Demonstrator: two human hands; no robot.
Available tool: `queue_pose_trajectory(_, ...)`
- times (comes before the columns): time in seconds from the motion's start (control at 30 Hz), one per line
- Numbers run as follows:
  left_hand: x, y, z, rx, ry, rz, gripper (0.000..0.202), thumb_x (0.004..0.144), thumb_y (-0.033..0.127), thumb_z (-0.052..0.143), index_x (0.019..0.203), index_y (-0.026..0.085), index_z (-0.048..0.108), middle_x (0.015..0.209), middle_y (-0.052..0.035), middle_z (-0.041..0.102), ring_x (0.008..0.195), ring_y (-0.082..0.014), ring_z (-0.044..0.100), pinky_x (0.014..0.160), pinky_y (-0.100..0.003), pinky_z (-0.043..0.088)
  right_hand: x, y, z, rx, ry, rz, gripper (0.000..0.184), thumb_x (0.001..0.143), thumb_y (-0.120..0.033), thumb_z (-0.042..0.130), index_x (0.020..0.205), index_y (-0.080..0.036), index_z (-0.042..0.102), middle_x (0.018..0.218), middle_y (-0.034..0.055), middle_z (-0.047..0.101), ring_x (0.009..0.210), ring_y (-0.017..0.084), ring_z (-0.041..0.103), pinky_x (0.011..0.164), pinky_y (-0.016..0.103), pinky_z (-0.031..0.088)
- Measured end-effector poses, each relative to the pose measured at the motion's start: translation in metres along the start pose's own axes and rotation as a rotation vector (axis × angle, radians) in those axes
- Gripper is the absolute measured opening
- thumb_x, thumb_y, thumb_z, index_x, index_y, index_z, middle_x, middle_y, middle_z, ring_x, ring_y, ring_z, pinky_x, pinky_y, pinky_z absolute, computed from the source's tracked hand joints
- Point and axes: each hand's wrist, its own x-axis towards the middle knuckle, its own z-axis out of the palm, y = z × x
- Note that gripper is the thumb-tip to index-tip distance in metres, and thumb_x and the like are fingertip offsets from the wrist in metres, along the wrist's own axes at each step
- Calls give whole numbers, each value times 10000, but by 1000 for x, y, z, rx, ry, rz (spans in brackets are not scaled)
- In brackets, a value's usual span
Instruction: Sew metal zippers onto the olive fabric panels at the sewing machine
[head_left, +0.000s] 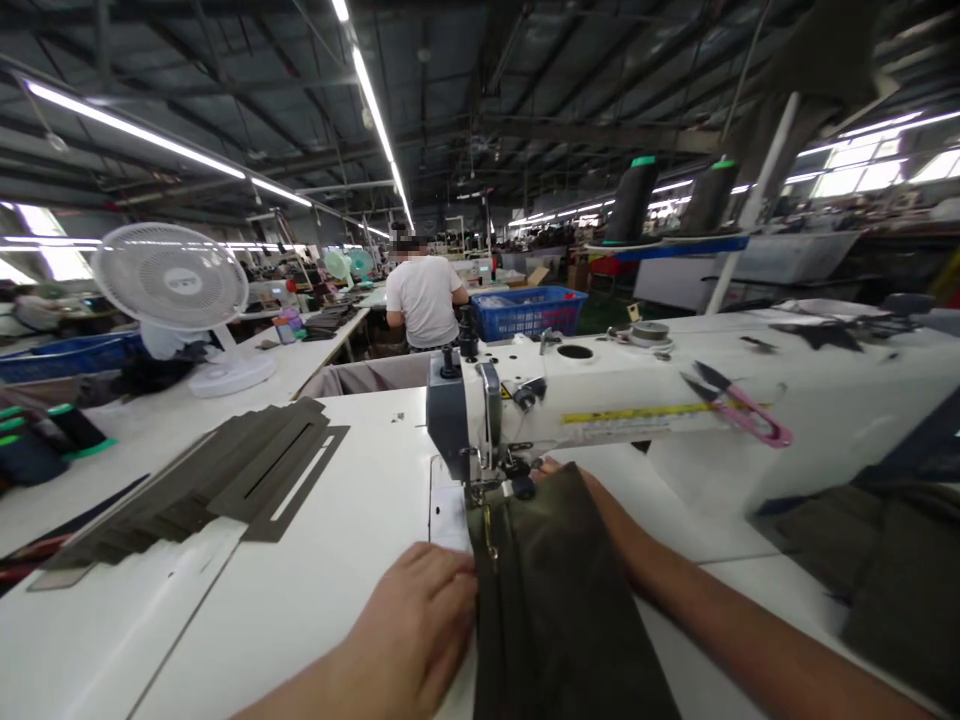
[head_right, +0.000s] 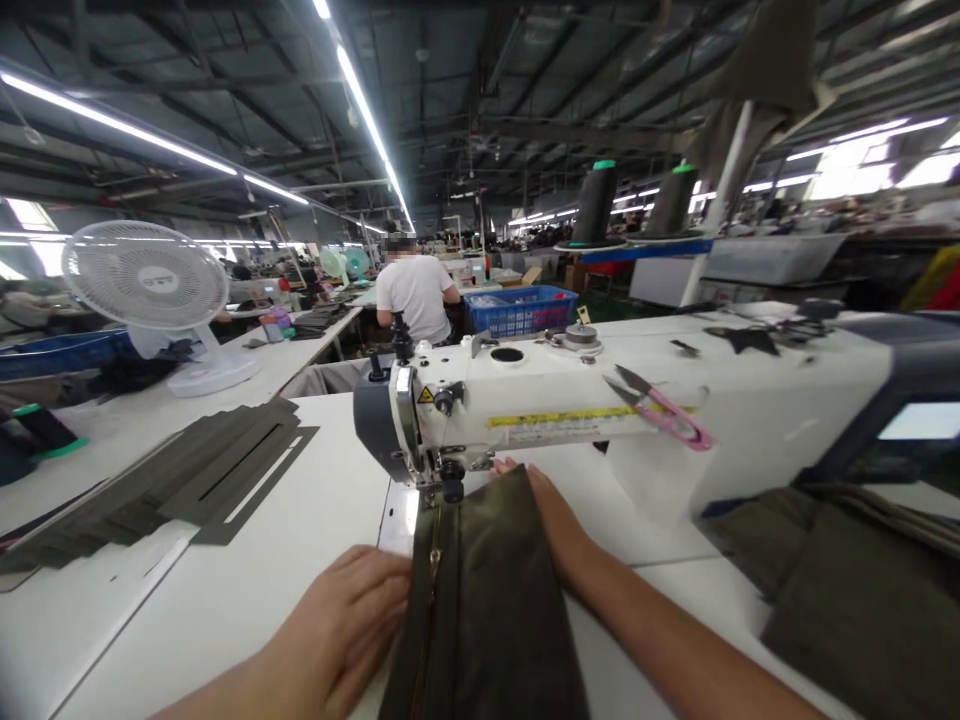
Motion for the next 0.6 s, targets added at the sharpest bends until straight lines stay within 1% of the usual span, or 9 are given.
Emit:
queue_pose_trajectory(0.07,11,-8,3,33,-24,-103,245,824,127,356,971,153,550,988,-111,603,985,-218,538,849,-381,451,-3,2,-2,29,-24,15,312,780,-426,513,939,-194,650,1057,87,630,996,268,549,889,417,412)
queue_pose_trajectory(0.13,19,-14,10,86,-47,-129,228,813,136,377,900,154,587,940,-99,626,1000,-228,537,901,-409,420,-8,-2,-7,65,-34,31,371,785,-452,469,967,-180,645,1051,88,638,967,267,567,850,392,437)
queue_pose_trajectory(0.2,23,-16,17,141,-60,-153,204,794,150,407,833,155,607,927,-96,637,999,-232,543,942,-423,388,-12,-8,-16,96,38,106,435,833,-467,363,969,-166,646,1009,88,654,927,249,589,813,361,450)
queue_pose_trajectory(0.27,24,-14,21,191,-59,-176,193,765,155,440,844,154,616,961,-98,639,1025,-237,536,972,-429,361,-14,-13,-24,80,120,214,521,879,-469,247,903,-163,668,907,81,678,884,230,608,790,334,451)
queue_pose_trajectory(0.3,24,-13,23,209,-62,-179,196,750,157,456,859,152,619,969,-98,639,1031,-239,534,977,-427,357,-15,-15,-27,42,132,252,545,891,-469,223,857,-169,678,845,72,684,854,221,618,769,318,453)
queue_pose_trajectory(0.37,24,-11,23,232,-69,-178,191,729,158,474,848,147,623,943,-99,644,1014,-240,543,969,-421,368,-14,-18,-29,-123,95,256,479,897,-445,283,829,-190,683,802,44,690,814,201,627,728,281,452)
queue_pose_trajectory(0.43,25,-12,23,247,-70,-169,171,723,158,474,802,143,625,879,-99,645,968,-238,563,941,-412,393,-12,-19,-26,-380,64,214,337,888,-380,378,889,-219,673,856,17,694,811,190,628,701,264,444)
queue_pose_trajectory(0.5,26,-14,24,260,-70,-159,162,732,152,462,756,144,622,806,-92,638,911,-229,580,908,-404,416,-11,-18,-23,-595,69,199,258,882,-319,423,915,-236,665,888,14,692,818,198,627,687,271,432)
queue_pose_trajectory(0.6,27,-16,25,284,-61,-142,169,756,134,447,732,143,614,767,-84,629,869,-220,586,886,-402,429,-9,-17,-21,-707,63,207,240,874,-290,454,833,-206,674,769,51,690,730,223,627,629,294,419)
